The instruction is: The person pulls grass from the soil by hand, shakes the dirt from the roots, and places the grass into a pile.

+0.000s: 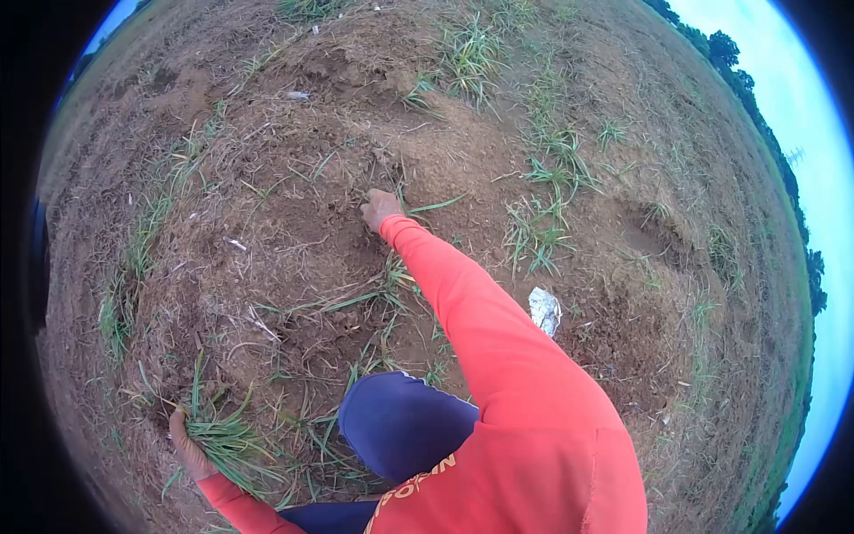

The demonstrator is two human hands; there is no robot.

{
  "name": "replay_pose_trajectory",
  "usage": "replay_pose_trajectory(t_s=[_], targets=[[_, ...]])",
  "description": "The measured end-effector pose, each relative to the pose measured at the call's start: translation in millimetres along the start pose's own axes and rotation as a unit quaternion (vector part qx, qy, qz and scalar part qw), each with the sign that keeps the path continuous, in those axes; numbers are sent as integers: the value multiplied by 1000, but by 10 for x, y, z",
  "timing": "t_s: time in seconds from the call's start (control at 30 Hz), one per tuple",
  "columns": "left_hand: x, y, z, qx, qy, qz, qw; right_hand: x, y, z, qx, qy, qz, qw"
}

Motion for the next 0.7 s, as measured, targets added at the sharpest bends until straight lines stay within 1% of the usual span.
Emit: replay_pose_trajectory(t_s=[0.07,0.17,0.27,0.37,0.4,0.5,0.53,0.6,0.67,0.7], targets=[[-32,-2,-29,-1,-9,-8,1000,-11,-4,4,25,-20,-20,999],[-8,73,-36,-2,-1,2,1000,-62,11,3,76,40,-37,996],[63,120,0,-9,13,12,1000,13,-37,-63,101,62,-33,992],[-10,-36,-33,-1,-4,13,1000,-1,-70,-92,113,19,-54,992],[-82,-105,-50,-6,0,13,1000,84,-230,-228,130,27,-63,989],[-163,-185,-86,15,3,19,1000,47,-276,-300,170,38,-106,979],[-167,-184,-73,10,18,14,1000,53,-307,-323,175,47,-111,977],[-87,-88,-20,21,1,-5,1000,12,-372,-315,182,41,-116,976],[50,-53,22,15,-19,4,1000,-107,-408,-224,185,46,-133,973],[58,-91,48,5,-23,11,1000,-177,-416,-181,194,44,-125,972]])
Point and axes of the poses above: each hand's wrist, its own x-axis away from the middle knuckle, its own y-axis out of the palm, z = x × y, the point moved 2 cm from there along -x, towards the middle knuckle, and after that the axes turned 1 degree about -z, right-handed, at the moved point
